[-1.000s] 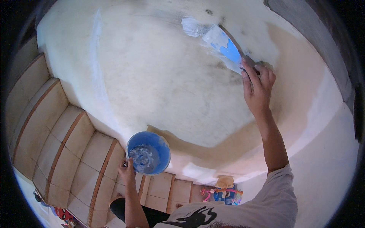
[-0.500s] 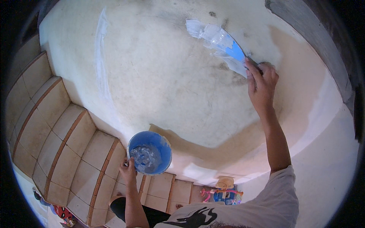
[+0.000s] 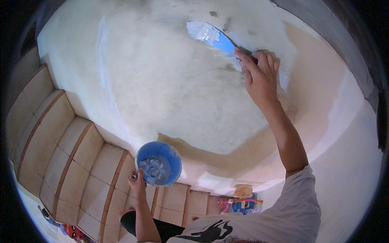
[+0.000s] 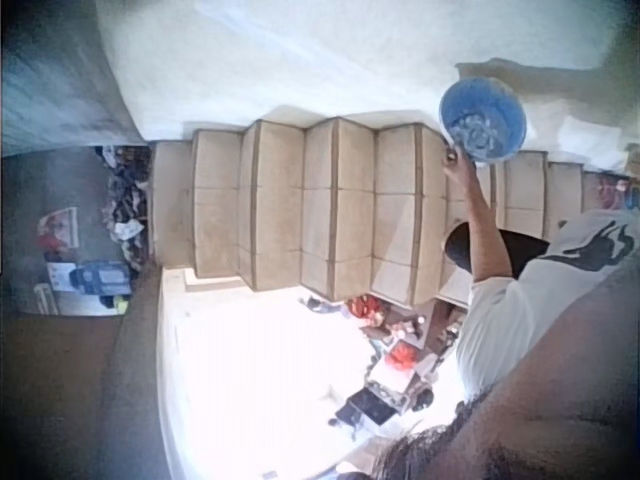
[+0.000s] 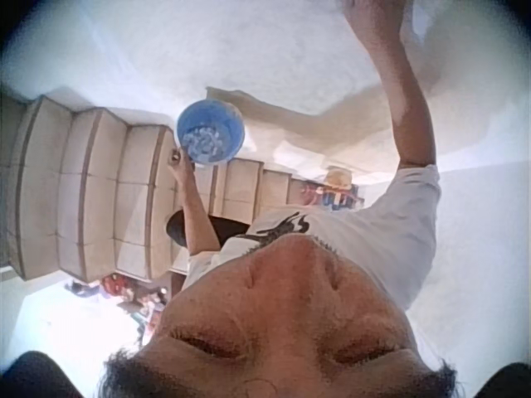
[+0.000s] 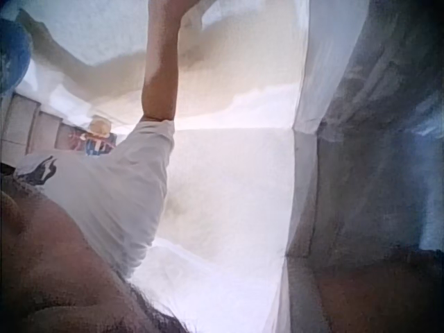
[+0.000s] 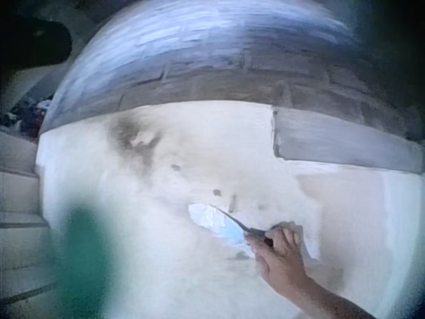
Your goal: The person applies spackle to a wall and ceiling using a putty knife. They dip the knife into a bucket of spackle and smooth the compound over darkened areas of the surface.
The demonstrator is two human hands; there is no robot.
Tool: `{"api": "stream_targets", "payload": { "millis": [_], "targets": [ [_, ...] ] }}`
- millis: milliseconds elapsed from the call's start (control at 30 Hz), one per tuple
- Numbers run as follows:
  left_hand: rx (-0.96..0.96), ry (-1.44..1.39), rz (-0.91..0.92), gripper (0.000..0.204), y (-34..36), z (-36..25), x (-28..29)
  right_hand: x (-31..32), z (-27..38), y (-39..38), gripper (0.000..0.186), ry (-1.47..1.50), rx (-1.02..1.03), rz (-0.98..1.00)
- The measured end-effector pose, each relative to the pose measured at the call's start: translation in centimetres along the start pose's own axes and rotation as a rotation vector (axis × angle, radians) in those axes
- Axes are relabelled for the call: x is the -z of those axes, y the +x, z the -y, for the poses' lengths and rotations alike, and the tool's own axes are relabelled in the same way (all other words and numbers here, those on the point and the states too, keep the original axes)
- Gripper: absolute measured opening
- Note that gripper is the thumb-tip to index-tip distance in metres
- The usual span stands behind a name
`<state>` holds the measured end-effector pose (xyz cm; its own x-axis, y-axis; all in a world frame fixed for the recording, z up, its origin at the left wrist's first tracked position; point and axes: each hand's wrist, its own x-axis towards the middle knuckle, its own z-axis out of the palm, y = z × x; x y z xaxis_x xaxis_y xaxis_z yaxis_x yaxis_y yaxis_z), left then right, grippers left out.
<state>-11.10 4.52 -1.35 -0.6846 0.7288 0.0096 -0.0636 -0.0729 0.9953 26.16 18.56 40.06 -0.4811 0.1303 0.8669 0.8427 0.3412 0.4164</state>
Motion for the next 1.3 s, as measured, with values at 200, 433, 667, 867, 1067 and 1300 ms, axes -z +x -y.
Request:
{"api": "stream_targets", "payload": {
  "millis": [200,433,667,867,1067,1300],
  "targets": [
    [0.043,0.004,-0.032,0.031,-0.1,0.0,-0.3,1.4,-0.6,-2.9,0.053,0.02,-0.07,0.002],
    [0.005,0.028,0.004,0.027,0.5,1.2,-0.1,2.2,-2.0,-6.7,0.047,0.077,-0.134,-0.018],
    [0.04,0.001,-0.023,0.027,-0.4,-0.4,-0.3,1.5,-1.4,-9.9,0.045,0.161,-0.249,-0.053],
    [0.009,0.03,-0.009,0.029,0.0,0.1,-0.1,-0.8,0.2,-6.1,0.047,0.153,-0.187,-0.083],
    [0.043,0.009,-0.041,0.032,0.0,0.5,0.0,0.8,-0.2,-9.7,0.044,0.067,-0.257,-0.087],
    [0.106,0.031,-0.044,0.028,-0.3,0.0,-0.4,3.8,-2.1,-12.5,0.043,0.081,-0.271,-0.039]
  ]
}}
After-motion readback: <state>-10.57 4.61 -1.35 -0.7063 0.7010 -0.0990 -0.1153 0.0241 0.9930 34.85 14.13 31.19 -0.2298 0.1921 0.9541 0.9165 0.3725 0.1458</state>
